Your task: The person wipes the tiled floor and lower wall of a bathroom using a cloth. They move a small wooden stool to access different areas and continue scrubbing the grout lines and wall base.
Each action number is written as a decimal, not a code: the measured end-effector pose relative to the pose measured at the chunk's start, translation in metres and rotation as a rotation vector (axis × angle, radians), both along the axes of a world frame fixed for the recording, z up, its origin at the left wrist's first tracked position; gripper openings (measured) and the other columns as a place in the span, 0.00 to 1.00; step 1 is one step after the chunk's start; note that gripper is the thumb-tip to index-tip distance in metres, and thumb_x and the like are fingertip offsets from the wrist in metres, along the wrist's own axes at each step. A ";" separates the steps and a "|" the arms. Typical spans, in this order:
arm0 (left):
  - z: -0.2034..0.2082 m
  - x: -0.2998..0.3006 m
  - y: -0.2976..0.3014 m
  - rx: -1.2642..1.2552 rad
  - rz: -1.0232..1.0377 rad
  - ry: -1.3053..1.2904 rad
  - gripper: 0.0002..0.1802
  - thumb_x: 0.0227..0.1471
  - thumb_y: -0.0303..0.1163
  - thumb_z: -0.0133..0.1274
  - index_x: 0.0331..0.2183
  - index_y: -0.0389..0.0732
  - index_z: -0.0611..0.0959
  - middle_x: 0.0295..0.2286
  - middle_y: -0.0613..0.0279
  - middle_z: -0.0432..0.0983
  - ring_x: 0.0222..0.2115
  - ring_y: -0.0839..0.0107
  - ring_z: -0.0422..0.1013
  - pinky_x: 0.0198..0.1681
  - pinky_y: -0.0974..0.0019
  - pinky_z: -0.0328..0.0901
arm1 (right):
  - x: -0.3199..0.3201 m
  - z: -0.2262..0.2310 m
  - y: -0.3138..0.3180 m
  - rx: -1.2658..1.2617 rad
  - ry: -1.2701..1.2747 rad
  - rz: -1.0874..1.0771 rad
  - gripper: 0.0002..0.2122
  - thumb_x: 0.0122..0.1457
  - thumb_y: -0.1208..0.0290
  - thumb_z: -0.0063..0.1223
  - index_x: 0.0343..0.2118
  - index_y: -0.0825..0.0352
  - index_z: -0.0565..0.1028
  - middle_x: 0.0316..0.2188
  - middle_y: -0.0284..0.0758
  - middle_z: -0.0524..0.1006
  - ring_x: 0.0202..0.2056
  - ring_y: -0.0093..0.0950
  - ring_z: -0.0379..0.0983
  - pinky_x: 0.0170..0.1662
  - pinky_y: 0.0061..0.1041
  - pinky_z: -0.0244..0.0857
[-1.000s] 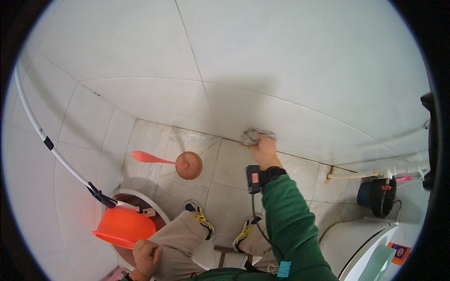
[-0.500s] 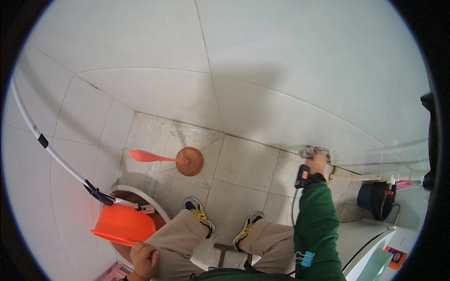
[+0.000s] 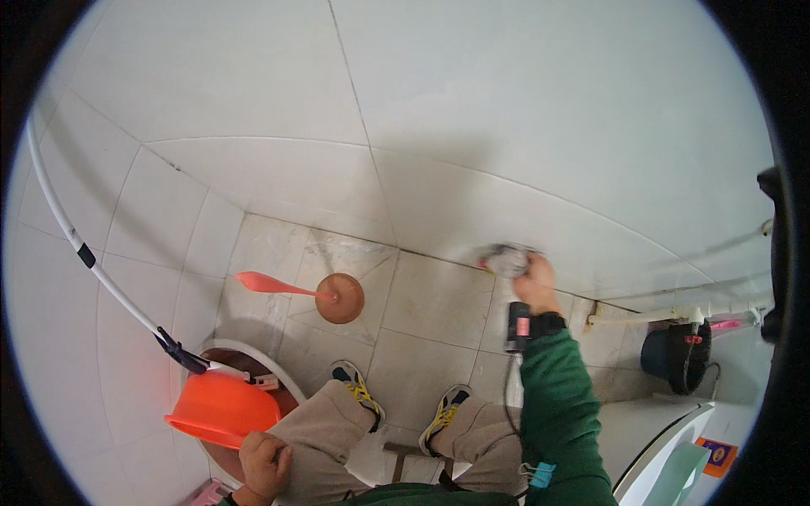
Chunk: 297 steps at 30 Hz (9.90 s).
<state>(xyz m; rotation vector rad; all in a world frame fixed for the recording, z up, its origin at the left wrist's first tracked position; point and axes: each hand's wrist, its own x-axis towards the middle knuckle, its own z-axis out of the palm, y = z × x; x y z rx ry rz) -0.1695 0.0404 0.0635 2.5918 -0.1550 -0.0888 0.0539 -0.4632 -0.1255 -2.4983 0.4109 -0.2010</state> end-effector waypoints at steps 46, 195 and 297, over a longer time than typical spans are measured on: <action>-0.002 0.004 0.007 0.036 -0.013 -0.004 0.08 0.35 0.25 0.60 0.21 0.40 0.77 0.21 0.58 0.71 0.24 0.58 0.68 0.28 0.59 0.62 | 0.010 -0.045 -0.010 1.199 -0.025 -0.348 0.11 0.52 0.76 0.49 0.39 0.67 0.76 0.40 0.42 0.78 0.42 0.34 0.75 0.44 0.27 0.68; -0.013 -0.013 -0.073 0.040 -0.273 -0.323 0.10 0.43 0.35 0.59 0.24 0.39 0.79 0.26 0.55 0.71 0.30 0.52 0.68 0.35 0.55 0.61 | -0.185 0.200 0.045 1.777 -0.062 0.208 0.29 0.48 0.88 0.39 0.58 0.70 0.61 0.49 0.41 0.71 0.48 0.33 0.70 0.49 0.30 0.68; -0.119 -0.242 -0.216 -0.122 1.657 0.962 0.63 0.32 0.25 0.62 0.62 0.33 0.38 0.61 0.37 0.37 0.63 0.44 0.38 0.66 0.54 0.40 | 0.174 -0.149 0.170 -1.676 0.257 1.715 0.20 0.63 0.67 0.37 0.56 0.68 0.67 0.60 0.41 0.63 0.62 0.39 0.52 0.64 0.39 0.43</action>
